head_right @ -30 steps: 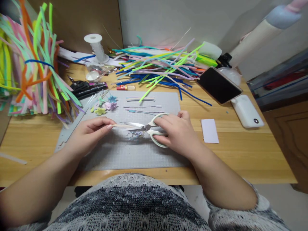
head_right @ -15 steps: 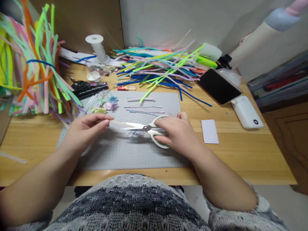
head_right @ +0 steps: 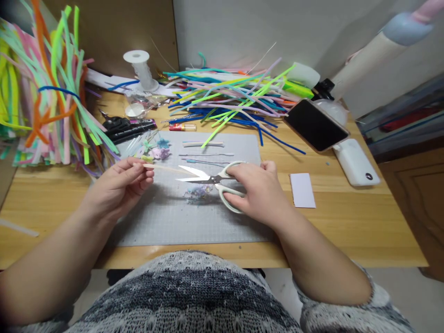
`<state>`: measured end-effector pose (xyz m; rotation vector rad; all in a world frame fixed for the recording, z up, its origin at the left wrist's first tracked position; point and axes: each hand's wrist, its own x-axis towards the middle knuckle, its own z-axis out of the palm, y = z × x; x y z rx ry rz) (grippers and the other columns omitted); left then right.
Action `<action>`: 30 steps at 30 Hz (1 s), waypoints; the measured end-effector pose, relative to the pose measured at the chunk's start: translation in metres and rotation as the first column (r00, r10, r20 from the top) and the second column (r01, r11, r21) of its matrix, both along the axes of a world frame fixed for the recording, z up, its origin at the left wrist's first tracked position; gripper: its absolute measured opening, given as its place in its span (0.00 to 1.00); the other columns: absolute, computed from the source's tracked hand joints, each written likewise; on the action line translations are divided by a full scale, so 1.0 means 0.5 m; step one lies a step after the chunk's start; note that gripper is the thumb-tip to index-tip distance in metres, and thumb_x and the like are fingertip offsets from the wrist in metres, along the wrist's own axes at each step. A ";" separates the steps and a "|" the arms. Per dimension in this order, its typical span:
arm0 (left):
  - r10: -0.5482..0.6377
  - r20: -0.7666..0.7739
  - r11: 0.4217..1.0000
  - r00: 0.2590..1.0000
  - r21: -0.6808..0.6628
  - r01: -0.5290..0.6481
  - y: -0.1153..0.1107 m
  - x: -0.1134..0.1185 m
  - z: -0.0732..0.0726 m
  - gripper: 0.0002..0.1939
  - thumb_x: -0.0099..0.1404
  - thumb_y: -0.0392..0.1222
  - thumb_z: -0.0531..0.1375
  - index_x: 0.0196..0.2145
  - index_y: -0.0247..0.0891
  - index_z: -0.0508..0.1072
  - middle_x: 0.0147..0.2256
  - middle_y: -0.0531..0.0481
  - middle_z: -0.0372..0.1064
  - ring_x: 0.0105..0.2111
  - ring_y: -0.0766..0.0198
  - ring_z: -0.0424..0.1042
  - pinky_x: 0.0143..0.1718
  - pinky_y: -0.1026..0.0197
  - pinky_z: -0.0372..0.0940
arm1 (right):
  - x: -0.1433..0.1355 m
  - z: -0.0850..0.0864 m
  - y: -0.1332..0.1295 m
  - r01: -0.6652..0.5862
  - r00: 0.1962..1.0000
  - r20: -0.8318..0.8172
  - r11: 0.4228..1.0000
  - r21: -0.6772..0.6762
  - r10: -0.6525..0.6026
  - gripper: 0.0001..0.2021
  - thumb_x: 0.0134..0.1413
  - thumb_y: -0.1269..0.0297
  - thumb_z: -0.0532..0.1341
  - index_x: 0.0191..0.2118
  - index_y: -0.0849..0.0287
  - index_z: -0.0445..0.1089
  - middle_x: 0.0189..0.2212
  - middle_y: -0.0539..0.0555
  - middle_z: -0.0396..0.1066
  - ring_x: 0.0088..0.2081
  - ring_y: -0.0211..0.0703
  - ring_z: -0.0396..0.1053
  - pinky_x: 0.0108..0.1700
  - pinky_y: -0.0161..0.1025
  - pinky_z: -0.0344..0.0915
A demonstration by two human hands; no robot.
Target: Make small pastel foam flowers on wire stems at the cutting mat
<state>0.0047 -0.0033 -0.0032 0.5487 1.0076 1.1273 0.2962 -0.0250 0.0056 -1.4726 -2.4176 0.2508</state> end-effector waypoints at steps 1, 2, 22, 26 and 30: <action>0.002 0.003 1.000 1.000 0.003 -0.002 -0.001 0.000 -0.001 0.03 0.57 0.31 0.66 0.28 0.33 0.74 0.24 0.50 0.76 0.24 0.70 0.76 0.29 0.73 0.72 | -0.001 0.000 0.000 0.000 1.000 0.002 1.000 0.002 0.000 0.12 0.52 0.58 0.62 0.42 0.54 0.65 0.37 0.52 0.75 0.39 0.48 0.70 0.41 0.44 0.45; 0.002 0.004 1.000 1.000 0.001 -0.002 -0.001 0.000 -0.001 0.03 0.57 0.30 0.65 0.28 0.33 0.74 0.23 0.50 0.76 0.24 0.70 0.76 0.29 0.73 0.72 | -0.001 -0.001 0.000 -0.003 1.000 0.007 1.000 0.001 0.003 0.13 0.52 0.58 0.62 0.42 0.54 0.65 0.37 0.52 0.75 0.39 0.49 0.70 0.41 0.44 0.45; 0.026 0.060 0.998 0.998 -0.057 -0.022 0.001 0.002 0.002 0.10 0.63 0.24 0.55 0.28 0.32 0.73 0.23 0.50 0.74 0.24 0.72 0.75 0.30 0.73 0.72 | 0.003 -0.003 0.002 0.000 0.999 -0.044 0.994 -0.110 -0.005 0.09 0.55 0.57 0.60 0.39 0.54 0.66 0.34 0.50 0.75 0.35 0.46 0.70 0.41 0.44 0.46; 0.027 0.073 0.997 0.997 -0.070 -0.022 0.002 0.003 0.002 0.10 0.63 0.24 0.56 0.28 0.32 0.73 0.23 0.50 0.74 0.24 0.72 0.75 0.29 0.73 0.72 | -0.001 -0.002 -0.001 0.018 0.996 -0.084 0.993 -0.116 -0.028 0.09 0.54 0.58 0.61 0.40 0.54 0.66 0.35 0.49 0.75 0.36 0.45 0.70 0.43 0.45 0.47; 0.025 0.083 0.997 0.996 -0.075 -0.018 0.002 0.003 0.001 0.07 0.61 0.25 0.58 0.28 0.32 0.73 0.23 0.50 0.73 0.24 0.71 0.75 0.29 0.73 0.72 | -0.003 -0.003 -0.002 0.007 0.996 -0.090 0.994 -0.111 -0.017 0.10 0.54 0.58 0.61 0.40 0.54 0.66 0.35 0.49 0.75 0.36 0.45 0.70 0.43 0.44 0.47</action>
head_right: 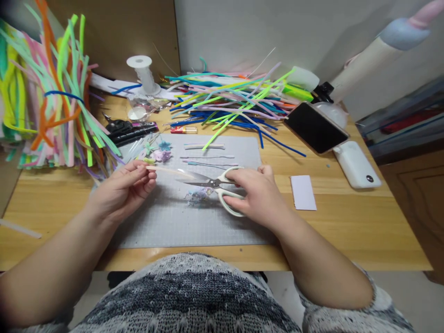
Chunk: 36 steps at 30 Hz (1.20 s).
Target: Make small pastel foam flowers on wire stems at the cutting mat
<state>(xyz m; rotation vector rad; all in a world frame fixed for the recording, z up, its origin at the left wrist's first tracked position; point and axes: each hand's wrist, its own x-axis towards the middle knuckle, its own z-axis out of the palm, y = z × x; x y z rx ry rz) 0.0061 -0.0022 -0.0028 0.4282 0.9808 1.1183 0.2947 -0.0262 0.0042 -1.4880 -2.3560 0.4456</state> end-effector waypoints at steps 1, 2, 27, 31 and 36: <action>-0.001 0.000 1.000 1.000 -0.003 0.001 0.000 0.000 0.000 0.07 0.61 0.25 0.59 0.28 0.32 0.73 0.23 0.50 0.73 0.24 0.71 0.75 0.29 0.73 0.72 | 0.000 -0.001 0.000 -0.002 1.000 -0.001 1.000 -0.004 0.002 0.10 0.54 0.58 0.61 0.40 0.54 0.66 0.35 0.49 0.75 0.36 0.45 0.70 0.43 0.45 0.47; 0.000 -0.001 1.000 1.000 -0.008 0.000 0.000 0.000 0.001 0.07 0.60 0.25 0.59 0.28 0.32 0.73 0.23 0.51 0.73 0.24 0.71 0.75 0.29 0.73 0.72 | 0.000 -0.001 0.000 -0.005 1.000 -0.003 1.000 -0.007 0.005 0.09 0.54 0.58 0.61 0.40 0.54 0.66 0.35 0.49 0.75 0.35 0.45 0.70 0.43 0.45 0.47; 0.046 -0.042 0.998 0.998 0.047 -0.044 0.000 -0.003 -0.002 0.05 0.60 0.27 0.61 0.29 0.33 0.73 0.25 0.52 0.73 0.26 0.73 0.75 0.30 0.73 0.72 | 0.004 -0.008 0.003 -0.011 0.998 -0.055 0.999 -0.042 0.008 0.06 0.56 0.58 0.61 0.34 0.53 0.70 0.30 0.47 0.76 0.28 0.40 0.63 0.39 0.42 0.49; 0.063 -0.104 0.995 0.993 0.087 -0.054 0.000 -0.003 -0.005 0.04 0.56 0.30 0.65 0.29 0.34 0.73 0.26 0.52 0.74 0.26 0.72 0.75 0.31 0.73 0.72 | 0.003 -0.006 0.004 -0.015 0.998 -0.055 0.999 -0.041 0.012 0.06 0.55 0.58 0.61 0.33 0.53 0.70 0.29 0.47 0.76 0.27 0.40 0.62 0.39 0.42 0.49; 0.072 -0.128 0.992 0.989 0.112 -0.058 0.002 -0.003 -0.006 0.06 0.54 0.32 0.67 0.29 0.34 0.73 0.24 0.54 0.73 0.25 0.73 0.74 0.30 0.73 0.71 | 0.003 -0.005 0.005 -0.012 0.999 -0.045 1.000 -0.023 0.011 0.06 0.55 0.58 0.61 0.33 0.53 0.70 0.28 0.47 0.76 0.26 0.40 0.61 0.39 0.43 0.49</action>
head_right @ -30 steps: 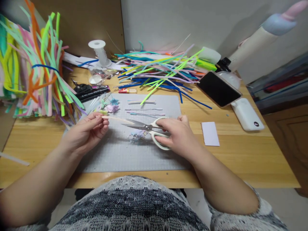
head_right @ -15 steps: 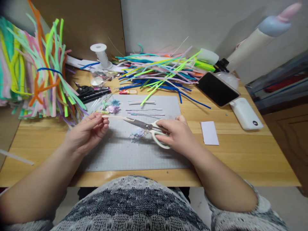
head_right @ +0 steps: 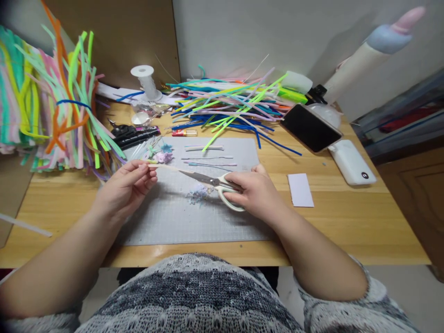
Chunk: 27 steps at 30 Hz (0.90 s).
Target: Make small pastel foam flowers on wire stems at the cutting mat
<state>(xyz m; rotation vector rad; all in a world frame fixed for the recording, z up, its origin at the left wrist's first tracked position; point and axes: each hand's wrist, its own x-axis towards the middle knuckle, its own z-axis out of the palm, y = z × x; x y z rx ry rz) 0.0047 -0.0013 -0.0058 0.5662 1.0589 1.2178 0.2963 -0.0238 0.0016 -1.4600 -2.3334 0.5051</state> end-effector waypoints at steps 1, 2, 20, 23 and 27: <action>-0.001 0.002 1.000 1.000 0.002 0.001 0.000 0.000 0.000 0.06 0.53 0.32 0.67 0.29 0.34 0.73 0.24 0.54 0.73 0.25 0.73 0.74 0.31 0.73 0.71 | 0.000 0.000 0.000 0.001 1.000 0.008 1.000 0.006 -0.001 0.06 0.55 0.58 0.61 0.33 0.53 0.70 0.28 0.47 0.77 0.26 0.40 0.61 0.39 0.43 0.49; -0.002 0.006 1.000 1.000 0.004 0.002 0.000 0.000 0.000 0.06 0.53 0.32 0.67 0.29 0.34 0.73 0.24 0.54 0.73 0.25 0.73 0.74 0.30 0.73 0.71 | 0.000 0.001 0.000 0.004 1.000 0.017 1.000 0.014 -0.004 0.06 0.55 0.58 0.61 0.33 0.53 0.70 0.29 0.48 0.77 0.27 0.40 0.61 0.39 0.43 0.49; -0.118 0.031 0.992 0.993 -0.042 0.119 -0.013 0.011 0.005 0.09 0.51 0.31 0.69 0.28 0.33 0.73 0.25 0.50 0.75 0.24 0.71 0.75 0.29 0.72 0.72 | -0.019 -0.001 -0.008 0.004 0.999 0.040 0.998 0.063 -0.007 0.09 0.51 0.59 0.62 0.38 0.54 0.68 0.33 0.50 0.77 0.34 0.45 0.70 0.42 0.44 0.47; -0.140 0.043 0.989 0.989 -0.035 0.141 -0.014 0.014 0.005 0.10 0.49 0.32 0.71 0.28 0.33 0.73 0.26 0.49 0.76 0.24 0.70 0.75 0.28 0.72 0.71 | -0.020 -0.003 -0.008 -0.001 0.999 0.043 0.998 0.062 -0.001 0.09 0.51 0.59 0.62 0.38 0.55 0.68 0.32 0.50 0.77 0.34 0.44 0.70 0.42 0.44 0.47; -0.150 0.053 0.988 0.987 -0.033 0.152 -0.015 0.017 0.004 0.11 0.47 0.32 0.71 0.27 0.33 0.74 0.25 0.49 0.76 0.24 0.70 0.75 0.28 0.72 0.72 | -0.019 -0.002 -0.007 -0.009 1.000 0.024 0.998 0.055 0.008 0.09 0.52 0.59 0.62 0.39 0.55 0.67 0.33 0.50 0.76 0.34 0.44 0.71 0.43 0.44 0.47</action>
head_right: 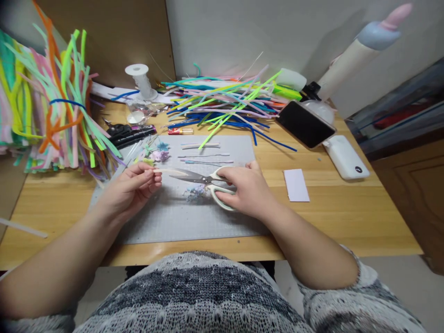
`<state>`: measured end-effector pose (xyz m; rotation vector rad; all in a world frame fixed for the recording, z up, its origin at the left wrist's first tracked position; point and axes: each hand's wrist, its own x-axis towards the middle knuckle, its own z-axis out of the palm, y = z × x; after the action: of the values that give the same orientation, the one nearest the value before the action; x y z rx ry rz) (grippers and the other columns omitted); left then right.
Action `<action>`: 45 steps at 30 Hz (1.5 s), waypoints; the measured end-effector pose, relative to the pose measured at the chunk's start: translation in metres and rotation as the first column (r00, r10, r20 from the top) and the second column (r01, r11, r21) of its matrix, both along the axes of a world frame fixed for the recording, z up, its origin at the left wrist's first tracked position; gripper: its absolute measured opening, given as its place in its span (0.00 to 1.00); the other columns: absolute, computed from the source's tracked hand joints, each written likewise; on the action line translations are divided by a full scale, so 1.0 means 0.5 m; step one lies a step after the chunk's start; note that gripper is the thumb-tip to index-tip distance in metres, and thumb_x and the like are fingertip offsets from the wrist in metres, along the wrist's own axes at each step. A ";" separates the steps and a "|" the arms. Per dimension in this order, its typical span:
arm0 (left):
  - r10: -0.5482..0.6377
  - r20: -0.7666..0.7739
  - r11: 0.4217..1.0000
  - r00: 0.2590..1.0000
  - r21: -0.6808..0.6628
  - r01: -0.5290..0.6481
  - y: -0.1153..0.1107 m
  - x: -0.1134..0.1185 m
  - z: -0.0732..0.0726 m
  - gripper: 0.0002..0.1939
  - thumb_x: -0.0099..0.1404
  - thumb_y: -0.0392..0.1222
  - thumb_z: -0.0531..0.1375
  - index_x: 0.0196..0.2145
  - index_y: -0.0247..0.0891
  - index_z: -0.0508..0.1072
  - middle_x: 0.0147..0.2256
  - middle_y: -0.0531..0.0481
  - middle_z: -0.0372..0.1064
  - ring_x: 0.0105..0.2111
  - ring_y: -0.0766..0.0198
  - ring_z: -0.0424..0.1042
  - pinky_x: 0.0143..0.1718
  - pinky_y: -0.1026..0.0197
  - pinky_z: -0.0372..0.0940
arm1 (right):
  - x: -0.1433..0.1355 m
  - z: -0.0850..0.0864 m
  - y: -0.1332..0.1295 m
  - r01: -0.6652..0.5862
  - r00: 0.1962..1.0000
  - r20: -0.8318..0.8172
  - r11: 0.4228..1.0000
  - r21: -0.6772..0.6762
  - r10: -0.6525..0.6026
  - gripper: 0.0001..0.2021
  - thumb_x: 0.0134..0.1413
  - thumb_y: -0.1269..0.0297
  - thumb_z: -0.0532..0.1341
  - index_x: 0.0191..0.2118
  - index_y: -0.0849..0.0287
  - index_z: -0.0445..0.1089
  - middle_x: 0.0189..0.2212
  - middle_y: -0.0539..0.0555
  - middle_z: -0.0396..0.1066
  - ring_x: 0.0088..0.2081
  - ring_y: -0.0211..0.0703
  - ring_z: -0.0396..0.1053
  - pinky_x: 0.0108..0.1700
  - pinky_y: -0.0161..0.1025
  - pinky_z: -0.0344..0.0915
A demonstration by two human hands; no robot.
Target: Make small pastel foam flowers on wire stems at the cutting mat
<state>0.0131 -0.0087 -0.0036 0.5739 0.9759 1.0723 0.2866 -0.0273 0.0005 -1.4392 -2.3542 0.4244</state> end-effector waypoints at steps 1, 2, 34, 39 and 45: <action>0.002 0.003 1.000 1.000 -0.004 -0.002 -0.001 0.000 0.000 0.11 0.47 0.32 0.71 0.27 0.33 0.74 0.25 0.49 0.76 0.24 0.70 0.75 0.28 0.72 0.72 | 0.000 0.001 0.001 -0.005 1.000 -0.007 1.000 -0.009 0.005 0.10 0.52 0.59 0.62 0.39 0.55 0.67 0.34 0.51 0.76 0.35 0.45 0.71 0.43 0.44 0.47; 0.003 0.008 1.000 1.000 -0.011 -0.003 -0.001 0.001 -0.001 0.11 0.47 0.32 0.71 0.27 0.33 0.74 0.25 0.50 0.76 0.24 0.70 0.75 0.28 0.71 0.72 | 0.001 0.002 0.001 -0.011 1.000 -0.011 1.000 -0.020 0.011 0.11 0.52 0.59 0.62 0.40 0.56 0.67 0.35 0.51 0.76 0.35 0.45 0.71 0.42 0.44 0.47; -0.042 0.001 0.999 0.999 0.029 0.042 0.004 0.003 -0.020 0.15 0.44 0.36 0.74 0.27 0.34 0.72 0.26 0.50 0.77 0.24 0.70 0.75 0.28 0.71 0.72 | 0.011 -0.007 0.010 -0.029 0.999 -0.025 1.000 0.006 0.029 0.13 0.50 0.60 0.64 0.41 0.55 0.67 0.38 0.49 0.76 0.38 0.44 0.70 0.41 0.42 0.44; -0.031 -0.012 0.999 0.999 0.039 0.032 0.006 -0.003 -0.025 0.14 0.44 0.35 0.73 0.28 0.34 0.73 0.27 0.50 0.77 0.25 0.69 0.75 0.29 0.71 0.72 | 0.012 -0.008 0.012 -0.034 0.999 -0.006 0.999 0.007 0.034 0.12 0.50 0.59 0.64 0.41 0.55 0.67 0.39 0.50 0.76 0.39 0.45 0.71 0.41 0.42 0.44; -0.042 -0.026 0.998 0.999 0.047 0.043 0.011 -0.005 -0.029 0.14 0.45 0.35 0.73 0.28 0.34 0.74 0.26 0.50 0.77 0.24 0.69 0.75 0.29 0.71 0.72 | 0.012 -0.009 0.012 -0.017 1.000 0.012 1.000 0.025 0.017 0.12 0.51 0.59 0.63 0.41 0.55 0.68 0.39 0.50 0.76 0.38 0.44 0.71 0.41 0.42 0.44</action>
<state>0.0107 -0.0032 -0.0180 0.6458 0.9581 1.0548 0.2924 -0.0215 -0.0041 -1.4154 -2.3738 0.3902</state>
